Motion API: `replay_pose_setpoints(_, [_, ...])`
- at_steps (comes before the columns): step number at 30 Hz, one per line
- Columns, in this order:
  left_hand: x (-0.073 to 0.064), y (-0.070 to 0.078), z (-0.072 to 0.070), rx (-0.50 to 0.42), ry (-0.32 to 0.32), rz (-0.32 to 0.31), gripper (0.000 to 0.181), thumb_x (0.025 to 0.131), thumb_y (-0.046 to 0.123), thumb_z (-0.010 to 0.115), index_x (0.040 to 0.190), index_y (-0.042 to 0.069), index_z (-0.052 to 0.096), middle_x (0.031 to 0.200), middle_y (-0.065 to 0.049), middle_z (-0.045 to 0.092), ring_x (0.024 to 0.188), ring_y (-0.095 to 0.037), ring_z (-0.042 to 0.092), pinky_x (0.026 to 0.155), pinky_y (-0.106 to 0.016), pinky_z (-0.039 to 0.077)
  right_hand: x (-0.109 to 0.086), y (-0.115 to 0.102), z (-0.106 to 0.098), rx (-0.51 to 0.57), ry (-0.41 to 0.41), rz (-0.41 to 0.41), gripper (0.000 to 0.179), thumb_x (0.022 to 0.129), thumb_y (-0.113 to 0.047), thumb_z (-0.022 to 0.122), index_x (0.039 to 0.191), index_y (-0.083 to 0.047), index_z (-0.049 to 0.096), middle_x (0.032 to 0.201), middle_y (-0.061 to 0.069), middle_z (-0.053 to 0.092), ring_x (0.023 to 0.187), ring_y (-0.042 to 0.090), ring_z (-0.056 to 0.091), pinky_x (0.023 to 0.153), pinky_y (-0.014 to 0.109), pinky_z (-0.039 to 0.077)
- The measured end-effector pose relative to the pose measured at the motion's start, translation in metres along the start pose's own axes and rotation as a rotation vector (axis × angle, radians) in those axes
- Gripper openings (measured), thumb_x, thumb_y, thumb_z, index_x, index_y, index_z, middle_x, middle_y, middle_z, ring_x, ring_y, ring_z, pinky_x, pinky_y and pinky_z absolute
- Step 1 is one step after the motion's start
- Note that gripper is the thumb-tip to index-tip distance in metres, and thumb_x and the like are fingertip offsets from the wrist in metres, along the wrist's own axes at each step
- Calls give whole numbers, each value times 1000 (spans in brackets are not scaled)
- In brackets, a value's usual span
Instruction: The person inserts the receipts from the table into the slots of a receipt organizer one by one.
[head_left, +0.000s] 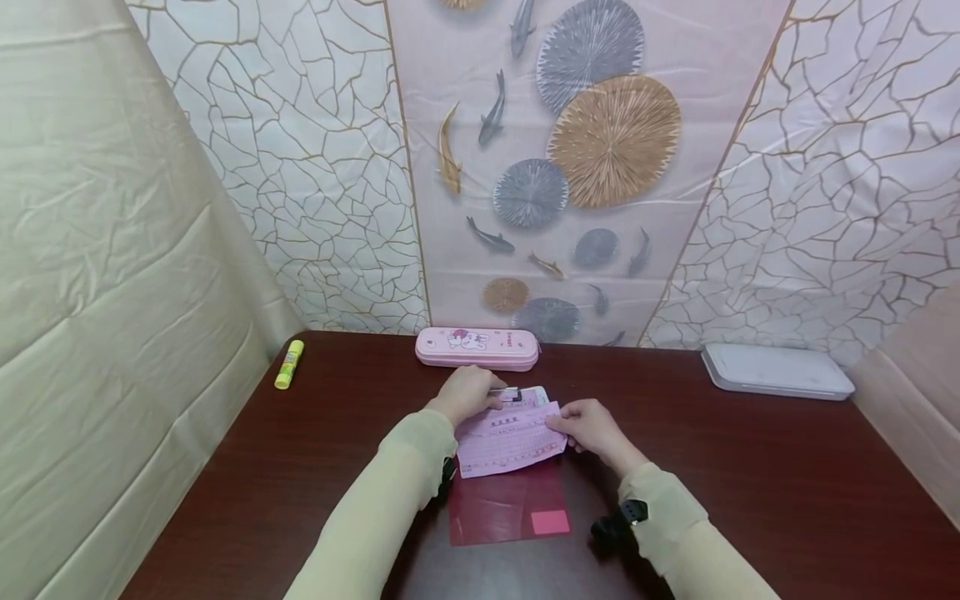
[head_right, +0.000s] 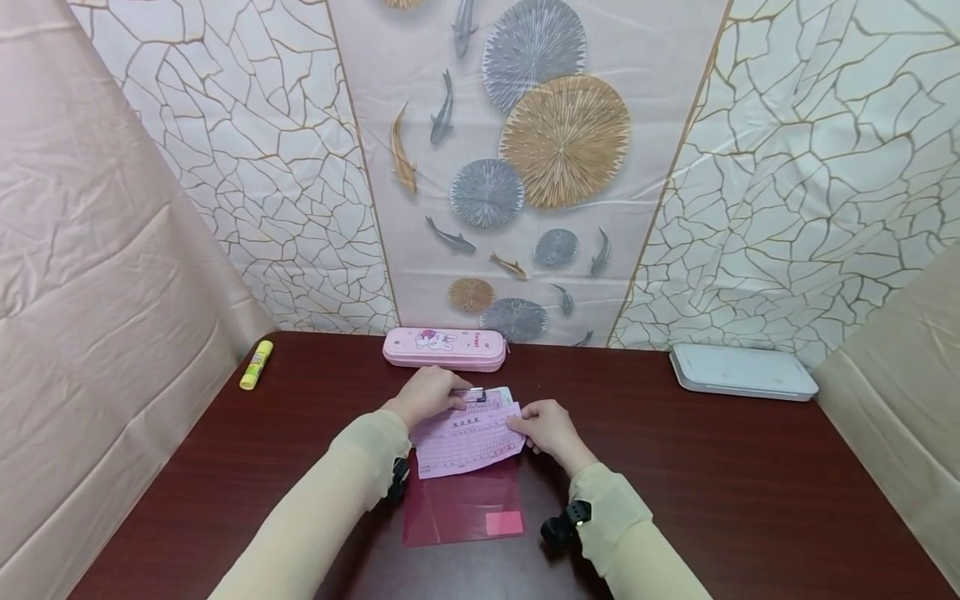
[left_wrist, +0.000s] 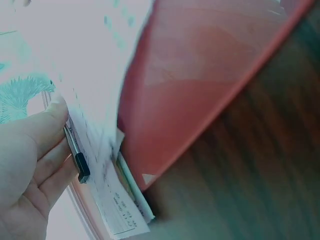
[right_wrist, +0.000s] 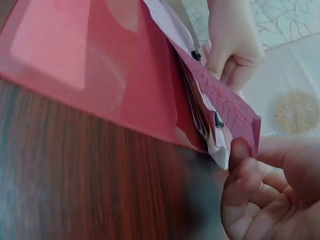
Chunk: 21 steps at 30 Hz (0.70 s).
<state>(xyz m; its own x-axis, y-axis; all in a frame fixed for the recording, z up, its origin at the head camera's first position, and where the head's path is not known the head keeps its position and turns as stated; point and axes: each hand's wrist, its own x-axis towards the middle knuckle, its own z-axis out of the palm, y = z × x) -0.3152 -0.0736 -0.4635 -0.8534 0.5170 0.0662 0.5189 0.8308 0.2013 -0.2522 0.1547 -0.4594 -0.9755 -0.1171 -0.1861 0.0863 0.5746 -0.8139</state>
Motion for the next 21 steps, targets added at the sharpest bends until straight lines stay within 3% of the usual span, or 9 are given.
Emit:
replay_pose_setpoints(14, [-1,0,-2,13,29,19,31,89,28,81,117,15,81,110,2,80,107,-20,74,98,-35,55,14,-6,19,23,33,65,23,96,-15,71,80,0,67,55,0,48,47,10,44,46,21,39])
replay_pose_setpoints(21, [-2,0,-1,19,16,18,33,89,28,80,119,15,80,114,2,79,110,-19,73,100,-34,55,16,-8,23,-135,64,30,34,96,-21,71,68,-7,59,58,0,46,56,13,46,52,23,37])
